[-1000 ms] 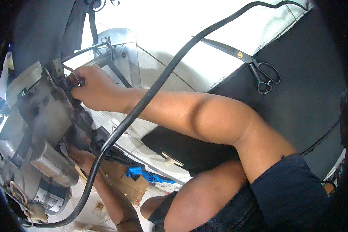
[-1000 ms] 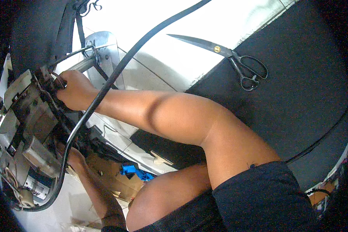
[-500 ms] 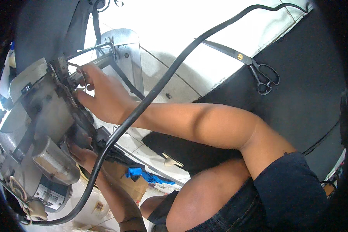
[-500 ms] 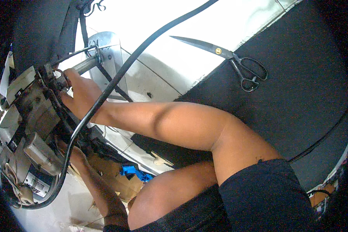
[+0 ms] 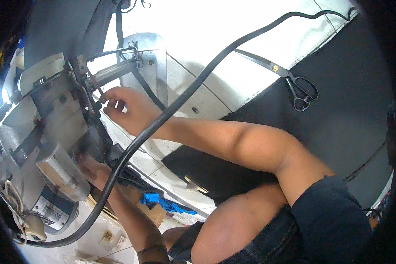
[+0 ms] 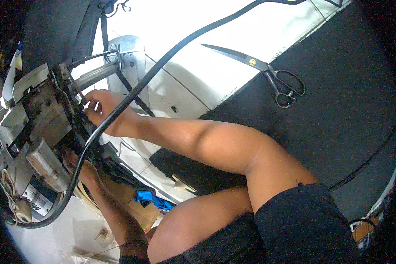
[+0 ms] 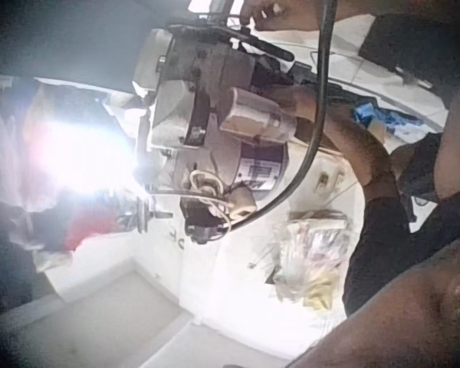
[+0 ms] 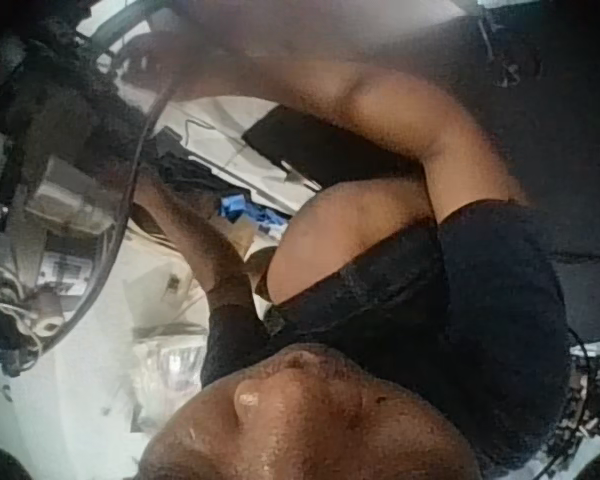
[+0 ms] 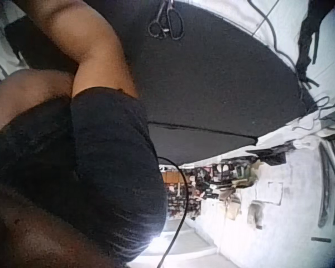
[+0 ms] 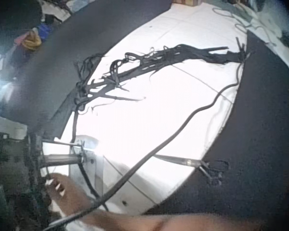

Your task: The person adjusts a large industrial fabric cutting machine, using shears to trim material and threading a thin black strap through the machine's mechanism.

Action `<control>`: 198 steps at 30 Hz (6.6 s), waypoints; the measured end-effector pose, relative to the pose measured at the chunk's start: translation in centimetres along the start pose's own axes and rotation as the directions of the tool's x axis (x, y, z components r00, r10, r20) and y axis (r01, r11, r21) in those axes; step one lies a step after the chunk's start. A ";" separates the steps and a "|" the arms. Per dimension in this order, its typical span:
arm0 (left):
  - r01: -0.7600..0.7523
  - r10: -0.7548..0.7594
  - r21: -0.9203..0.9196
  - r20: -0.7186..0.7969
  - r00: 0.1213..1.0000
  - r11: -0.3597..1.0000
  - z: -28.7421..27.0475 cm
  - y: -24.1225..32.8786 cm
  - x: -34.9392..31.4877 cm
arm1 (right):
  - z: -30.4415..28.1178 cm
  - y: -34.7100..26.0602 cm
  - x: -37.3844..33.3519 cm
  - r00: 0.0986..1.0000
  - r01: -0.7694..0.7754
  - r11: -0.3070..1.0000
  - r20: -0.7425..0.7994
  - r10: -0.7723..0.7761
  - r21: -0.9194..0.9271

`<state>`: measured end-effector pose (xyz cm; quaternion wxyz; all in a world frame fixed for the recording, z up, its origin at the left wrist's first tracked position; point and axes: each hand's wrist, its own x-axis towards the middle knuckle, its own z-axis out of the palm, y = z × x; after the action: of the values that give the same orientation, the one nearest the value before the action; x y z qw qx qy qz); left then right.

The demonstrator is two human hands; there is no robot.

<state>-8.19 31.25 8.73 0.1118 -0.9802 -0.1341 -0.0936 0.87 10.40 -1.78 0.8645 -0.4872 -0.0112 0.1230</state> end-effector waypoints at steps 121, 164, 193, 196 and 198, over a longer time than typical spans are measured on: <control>0.058 -0.019 -0.358 0.113 0.993 0.932 -1.0 10.3 4.6 | 1.6 -1.3 0.0 0.930 -0.348 0.834 0.047 0.364 0.429; 0.211 -0.160 -0.270 0.198 0.967 0.939 -1.5 10.4 4.5 | 2.5 -3.1 0.5 0.951 -0.286 0.891 -0.011 0.309 0.352; 0.361 -0.124 -0.602 0.399 0.909 0.712 -4.7 7.1 2.5 | -8.6 -4.7 -3.2 0.997 0.059 0.885 0.079 -0.025 -0.462; 0.507 -0.185 -0.475 0.572 0.799 0.719 -4.5 6.5 3.3 | -14.7 -5.6 -9.1 0.994 0.101 0.718 0.038 -0.103 -0.689; 0.468 -0.144 -0.561 0.525 0.839 0.682 -5.1 7.6 2.7 | -18.4 -7.0 -12.6 1.000 -0.003 0.611 -0.009 -0.007 -0.792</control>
<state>-4.28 23.48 12.73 -0.2993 -0.9096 -0.2795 0.0708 -7.41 -11.35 -4.22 0.5612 -0.8192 -0.0599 0.1018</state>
